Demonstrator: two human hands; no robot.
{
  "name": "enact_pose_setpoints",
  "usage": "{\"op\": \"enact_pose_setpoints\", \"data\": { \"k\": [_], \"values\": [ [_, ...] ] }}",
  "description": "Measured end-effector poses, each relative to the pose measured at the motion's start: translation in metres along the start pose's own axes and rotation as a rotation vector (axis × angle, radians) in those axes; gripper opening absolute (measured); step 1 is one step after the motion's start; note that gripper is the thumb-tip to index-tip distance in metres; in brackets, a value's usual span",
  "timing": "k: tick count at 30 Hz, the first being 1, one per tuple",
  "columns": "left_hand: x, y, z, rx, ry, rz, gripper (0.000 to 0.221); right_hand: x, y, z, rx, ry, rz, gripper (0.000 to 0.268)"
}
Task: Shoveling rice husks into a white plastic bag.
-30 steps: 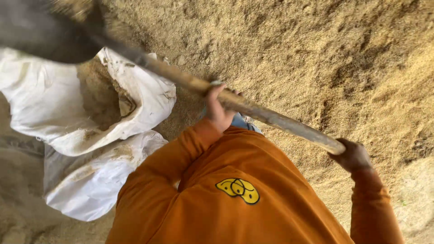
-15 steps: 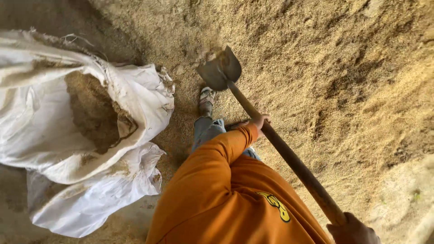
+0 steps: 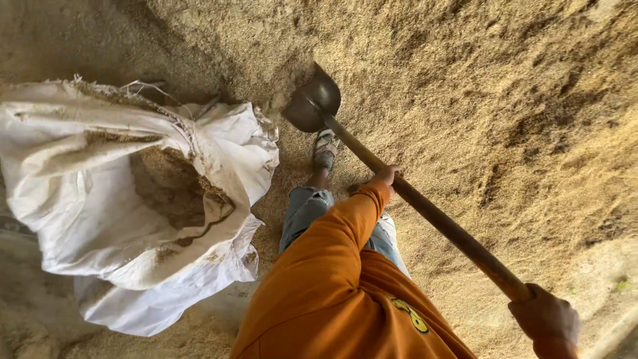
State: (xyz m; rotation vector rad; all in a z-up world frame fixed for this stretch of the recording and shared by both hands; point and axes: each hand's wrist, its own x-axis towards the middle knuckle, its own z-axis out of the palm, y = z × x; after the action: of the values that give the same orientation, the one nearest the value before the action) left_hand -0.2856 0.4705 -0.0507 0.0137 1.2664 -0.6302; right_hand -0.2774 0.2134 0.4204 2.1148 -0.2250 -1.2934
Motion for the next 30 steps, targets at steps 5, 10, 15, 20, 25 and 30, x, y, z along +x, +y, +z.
{"op": "enact_pose_setpoints", "data": {
  "k": [5, 10, 15, 20, 25, 30],
  "values": [
    [-0.064, 0.022, -0.023, 0.026, 0.088, 0.155, 0.022, 0.041, -0.034, 0.073, 0.040, 0.039, -0.139, 0.031],
    [-0.078, 0.183, -0.125, -0.106, 0.270, 0.476, 0.022, -0.001, -0.197, 0.029, 0.217, 0.197, -0.308, 0.031],
    [-0.074, 0.210, -0.111, -0.140, 0.287, 0.503, 0.021, 0.036, -0.206, 0.063, 0.370, 0.320, -0.346, 0.042],
    [-0.077, 0.203, -0.110, -0.103, 0.413, 0.436, 0.017, -0.012, -0.256, -0.020, 0.294, 0.337, -0.362, 0.027],
    [-0.066, 0.229, -0.118, -0.061, 0.522, 0.602, 0.018, 0.034, -0.241, 0.037, 0.421, 0.355, -0.405, 0.028],
    [-0.059, 0.189, -0.129, -0.151, 0.374, 0.502, 0.025, 0.047, -0.206, 0.093, 0.488, 0.399, -0.441, 0.032]
  ]
}}
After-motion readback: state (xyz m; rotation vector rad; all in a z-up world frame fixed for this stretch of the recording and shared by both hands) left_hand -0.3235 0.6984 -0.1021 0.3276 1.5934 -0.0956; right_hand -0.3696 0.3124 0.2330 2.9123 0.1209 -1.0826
